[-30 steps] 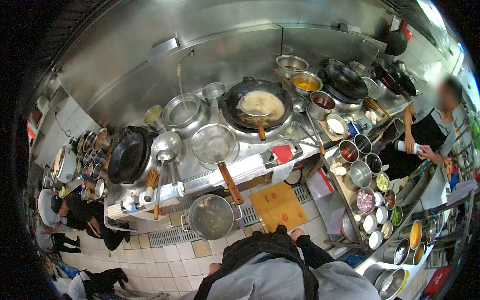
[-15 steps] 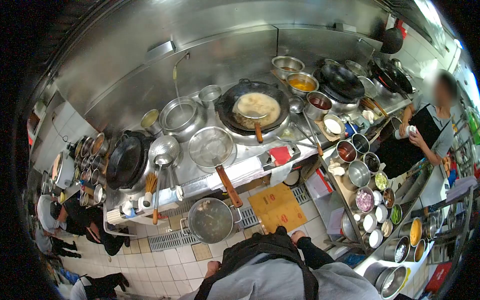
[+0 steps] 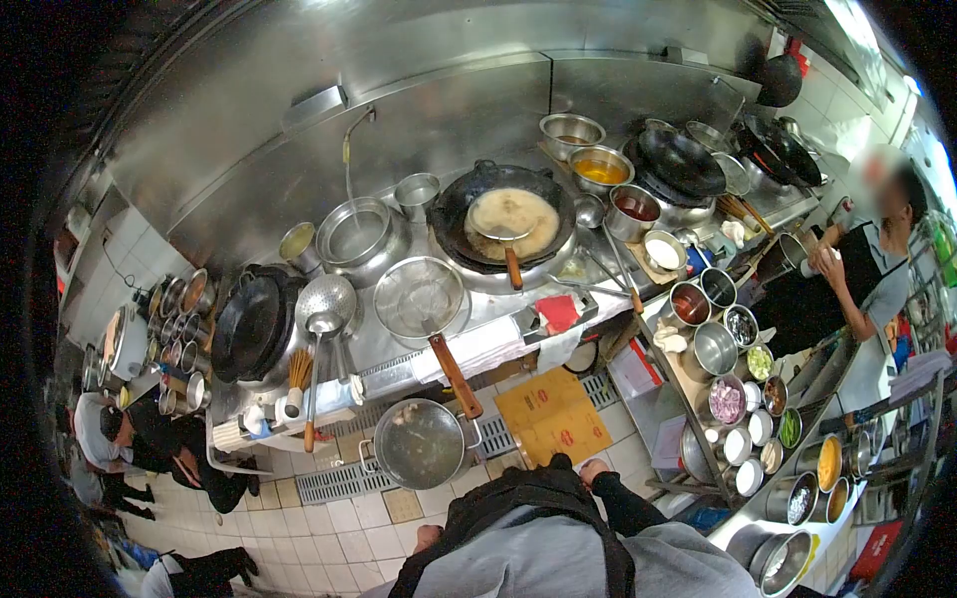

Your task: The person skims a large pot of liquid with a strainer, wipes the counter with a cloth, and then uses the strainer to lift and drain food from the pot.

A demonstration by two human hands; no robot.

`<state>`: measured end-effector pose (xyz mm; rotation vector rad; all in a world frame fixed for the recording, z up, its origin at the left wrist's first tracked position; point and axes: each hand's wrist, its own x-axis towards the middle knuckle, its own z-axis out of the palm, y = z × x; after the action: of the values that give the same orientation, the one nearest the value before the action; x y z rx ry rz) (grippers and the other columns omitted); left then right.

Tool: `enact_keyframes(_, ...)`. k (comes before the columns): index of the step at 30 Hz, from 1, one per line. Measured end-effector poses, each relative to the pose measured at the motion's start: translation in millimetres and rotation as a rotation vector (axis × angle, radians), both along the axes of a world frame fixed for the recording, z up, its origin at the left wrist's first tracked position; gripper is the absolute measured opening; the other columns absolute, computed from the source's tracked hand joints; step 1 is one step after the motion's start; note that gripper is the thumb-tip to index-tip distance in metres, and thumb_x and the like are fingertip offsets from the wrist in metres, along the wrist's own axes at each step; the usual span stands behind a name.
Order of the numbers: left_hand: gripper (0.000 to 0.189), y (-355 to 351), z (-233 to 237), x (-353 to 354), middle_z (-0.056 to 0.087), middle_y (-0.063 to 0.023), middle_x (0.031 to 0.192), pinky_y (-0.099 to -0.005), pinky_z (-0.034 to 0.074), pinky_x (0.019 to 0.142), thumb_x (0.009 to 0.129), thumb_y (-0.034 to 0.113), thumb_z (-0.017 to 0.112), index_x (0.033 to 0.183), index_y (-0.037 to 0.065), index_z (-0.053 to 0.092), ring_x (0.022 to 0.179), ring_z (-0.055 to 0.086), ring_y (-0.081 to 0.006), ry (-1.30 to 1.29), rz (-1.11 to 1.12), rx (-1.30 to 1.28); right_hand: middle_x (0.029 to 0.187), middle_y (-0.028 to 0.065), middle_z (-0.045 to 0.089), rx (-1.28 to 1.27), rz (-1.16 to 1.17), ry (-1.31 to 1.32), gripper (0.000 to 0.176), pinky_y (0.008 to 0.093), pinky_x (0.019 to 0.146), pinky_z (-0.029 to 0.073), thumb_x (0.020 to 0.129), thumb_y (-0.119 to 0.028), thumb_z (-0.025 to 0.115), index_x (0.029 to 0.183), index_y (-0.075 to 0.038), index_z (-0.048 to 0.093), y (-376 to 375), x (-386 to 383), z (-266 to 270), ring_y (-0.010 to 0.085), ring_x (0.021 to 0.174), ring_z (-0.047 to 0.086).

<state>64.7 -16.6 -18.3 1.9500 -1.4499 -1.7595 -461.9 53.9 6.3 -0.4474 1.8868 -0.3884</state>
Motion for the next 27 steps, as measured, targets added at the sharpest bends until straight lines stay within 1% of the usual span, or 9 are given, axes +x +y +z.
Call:
enact_keyframes(3,0.016,-5.3,15.2,-3.8,0.059,-0.0145,0.061,-0.0403,0.038,0.039,0.081,0.003,0.058,0.066,0.000,0.062,0.045,0.053,-0.0258,-0.057,-0.127,-0.023,0.059,0.0131,0.063,-0.028,-0.071,0.013,0.021,0.0397,0.046,0.047,0.084,-0.006,0.055,0.068,0.001,0.067,-1.2,4.4,8.2,0.0248,0.047,0.061)
enact_keyframes(6,0.015,-8.1,15.6,-3.9,0.058,-0.0147,0.060,-0.0405,0.039,0.039,0.080,0.002,0.058,0.067,-0.001,0.062,0.045,0.053,-0.0259,-0.051,-0.102,-0.035,0.058,0.0129,0.063,-0.066,0.115,0.092,0.022,0.0402,0.047,0.047,0.084,-0.008,0.056,0.066,0.000,0.066,-0.9,1.8,8.5,0.0245,0.048,0.061)
enact_keyframes(9,0.012,-8.6,4.1,0.5,0.057,-0.0147,0.060,-0.0403,0.039,0.039,0.080,0.001,0.057,0.068,-0.001,0.061,0.045,0.053,-0.0261,-0.019,-0.066,-0.049,0.057,0.0135,0.063,-0.047,0.166,0.118,0.023,0.0404,0.048,0.048,0.083,-0.009,0.057,0.065,0.000,0.066,-1.6,0.0,5.0,0.0249,0.048,0.062)
enact_keyframes(12,0.009,-8.3,-6.4,6.7,0.055,-0.0148,0.060,-0.0401,0.038,0.039,0.079,0.001,0.057,0.071,-0.002,0.059,0.046,0.053,-0.0263,0.007,-0.071,-0.068,0.057,0.0143,0.063,-0.035,0.019,0.040,0.022,0.0406,0.049,0.048,0.083,-0.011,0.058,0.065,0.001,0.067,-1.1,0.6,4.0,0.0259,0.049,0.063)
enact_keyframes(15,0.008,-10.7,-3.4,4.5,0.056,-0.0149,0.062,-0.0399,0.038,0.039,0.079,0.001,0.056,0.072,-0.002,0.059,0.047,0.054,-0.0263,-0.021,-0.050,-0.014,0.057,0.0149,0.063,-0.031,0.048,0.054,0.022,0.0407,0.050,0.048,0.083,-0.010,0.058,0.066,0.001,0.067,-3.0,0.9,11.3,0.0265,0.050,0.063)
enact_keyframes(18,0.008,-12.1,-1.1,2.2,0.057,-0.0150,0.063,-0.0399,0.039,0.039,0.079,0.001,0.056,0.073,-0.002,0.059,0.048,0.055,-0.0264,-0.042,-0.030,0.010,0.057,0.0147,0.063,-0.019,0.121,0.107,0.022,0.0406,0.050,0.049,0.083,-0.010,0.058,0.066,0.001,0.067,-3.9,-0.2,14.4,0.0266,0.050,0.063)
enact_keyframes(21,0.008,-12.5,-0.2,3.5,0.057,-0.0151,0.063,-0.0401,0.040,0.040,0.079,0.001,0.056,0.073,-0.002,0.059,0.049,0.056,-0.0265,-0.048,-0.044,0.016,0.057,0.0149,0.063,-0.099,0.501,0.256,0.023,0.0405,0.049,0.048,0.083,-0.010,0.057,0.066,0.001,0.067,-4.4,-5.0,7.1,0.0270,0.049,0.063)
enact_keyframes(24,0.008,-16.8,1.5,4.0,0.057,-0.0150,0.064,-0.0403,0.040,0.040,0.080,0.001,0.056,0.073,-0.001,0.059,0.050,0.056,-0.0265,-0.054,-0.060,0.018,0.060,0.0117,0.065,0.004,0.282,0.158,0.023,0.0412,0.051,0.051,0.087,-0.011,0.053,0.072,-0.001,0.068,-4.3,-2.6,11.7,0.0246,0.051,0.063)
enact_keyframes(27,0.008,-19.0,3.1,3.0,0.058,-0.0148,0.064,-0.0405,0.041,0.041,0.080,0.002,0.056,0.073,-0.001,0.060,0.051,0.056,-0.0264,-0.056,-0.078,0.018,0.061,0.0121,0.065,0.009,0.125,0.067,0.023,0.0416,0.050,0.050,0.088,-0.011,0.053,0.073,0.000,0.068,-3.0,-2.1,13.4,0.0245,0.051,0.063)
